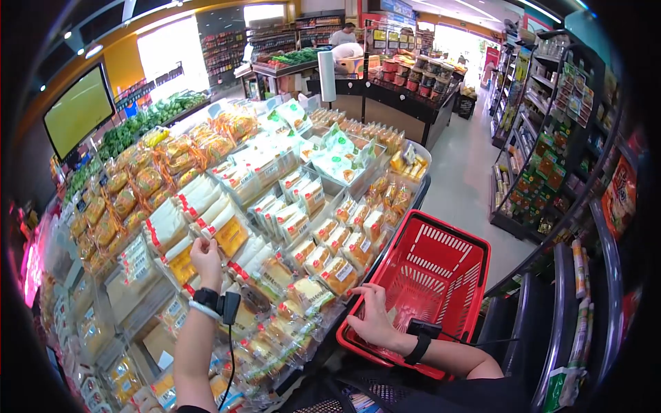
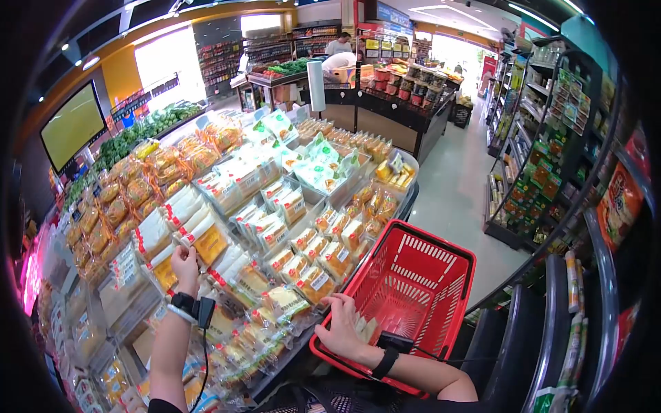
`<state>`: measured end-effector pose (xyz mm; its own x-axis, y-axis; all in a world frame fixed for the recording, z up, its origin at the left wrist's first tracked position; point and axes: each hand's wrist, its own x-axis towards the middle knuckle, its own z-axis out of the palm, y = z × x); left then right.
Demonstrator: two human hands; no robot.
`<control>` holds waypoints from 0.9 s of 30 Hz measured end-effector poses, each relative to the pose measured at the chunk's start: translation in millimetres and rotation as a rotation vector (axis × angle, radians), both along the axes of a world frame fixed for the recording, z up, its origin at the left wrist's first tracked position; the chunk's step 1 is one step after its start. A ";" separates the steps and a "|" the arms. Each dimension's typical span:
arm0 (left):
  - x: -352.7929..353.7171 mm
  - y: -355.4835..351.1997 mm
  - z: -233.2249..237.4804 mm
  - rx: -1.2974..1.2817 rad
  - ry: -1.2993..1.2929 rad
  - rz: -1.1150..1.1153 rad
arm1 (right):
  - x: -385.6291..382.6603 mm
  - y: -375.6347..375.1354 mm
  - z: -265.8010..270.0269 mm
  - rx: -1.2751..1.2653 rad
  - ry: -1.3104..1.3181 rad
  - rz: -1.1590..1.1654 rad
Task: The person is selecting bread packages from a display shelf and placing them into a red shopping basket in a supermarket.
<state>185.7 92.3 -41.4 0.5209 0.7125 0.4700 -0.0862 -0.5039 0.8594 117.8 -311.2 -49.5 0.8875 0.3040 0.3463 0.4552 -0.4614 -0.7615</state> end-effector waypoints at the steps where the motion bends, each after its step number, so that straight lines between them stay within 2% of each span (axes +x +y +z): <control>1: -6.3 -15.0 17.3 -0.101 -0.062 -0.073 | -2.4 -0.5 0.8 0.015 0.071 0.026; 2: -15.0 -32.9 34.9 -0.099 -0.060 -0.076 | -4.0 -0.8 0.4 0.028 0.142 0.056; 4: -34.8 -71.2 65.6 -0.176 -0.141 -0.267 | -4.6 2.4 -2.4 0.026 0.150 0.071; 6: -50.4 -102.7 78.0 -0.054 -0.125 -0.354 | -4.7 12.1 -2.3 0.337 0.521 0.170; 7: -59.7 -115.9 77.6 0.021 -0.055 -0.424 | -4.3 16.0 0.5 0.341 0.524 0.180; 9: -79.8 -153.5 83.3 0.176 0.017 -0.580 | -5.6 20.3 10.9 0.775 0.893 0.250; 10: -88.9 -174.7 89.0 0.257 0.017 -0.667 | -6.0 19.2 14.9 0.776 0.904 0.254; 12: -104.7 -197.2 79.6 0.538 0.017 -0.840 | -7.0 12.1 20.7 1.106 1.250 0.338; 14: -122.1 -219.2 78.9 0.629 0.104 -1.008 | -10.4 9.8 13.5 1.167 1.300 0.272; 16: -126.2 -230.8 75.1 0.600 0.127 -1.114 | -11.3 4.2 -4.0 1.271 1.326 0.348; 18: -127.5 -236.9 68.7 0.489 0.171 -1.126 | -18.5 -9.1 -9.6 1.267 1.306 0.344; 19: -124.9 -238.2 65.5 0.303 0.151 -1.087 | -20.1 -15.1 -9.8 1.250 1.285 0.370; 20: -120.9 -233.8 63.9 0.247 0.114 -1.055 | -19.8 -19.6 -9.2 1.233 1.259 0.400; 21: -122.2 -230.6 66.8 -0.044 0.207 -1.018 | -24.7 -20.0 2.0 1.212 1.122 0.319; 22: -123.0 -227.4 70.0 -0.330 0.298 -0.962 | -24.9 -23.0 -7.8 1.219 1.118 0.303; 23: -119.0 -222.3 65.5 -0.333 0.303 -0.975 | -23.1 -25.2 -23.3 1.090 0.968 0.266; 24: -114.0 -217.1 57.1 -0.497 0.264 -0.940 | -23.7 -29.0 -34.1 0.957 0.823 0.228; 25: -110.8 -215.1 52.1 -0.660 0.224 -0.900 | -25.5 -35.2 -15.7 0.957 0.842 0.179; 27: -110.0 -218.5 54.2 -0.737 0.250 -0.887 | -27.6 -44.2 0.5 0.876 0.844 0.112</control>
<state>75.7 -126.2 12.8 0.9898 0.1114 -0.0888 0.0556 0.2722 0.9606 90.2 -355.4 -49.0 0.9166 0.3465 -0.1994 -0.3278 0.3660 -0.8710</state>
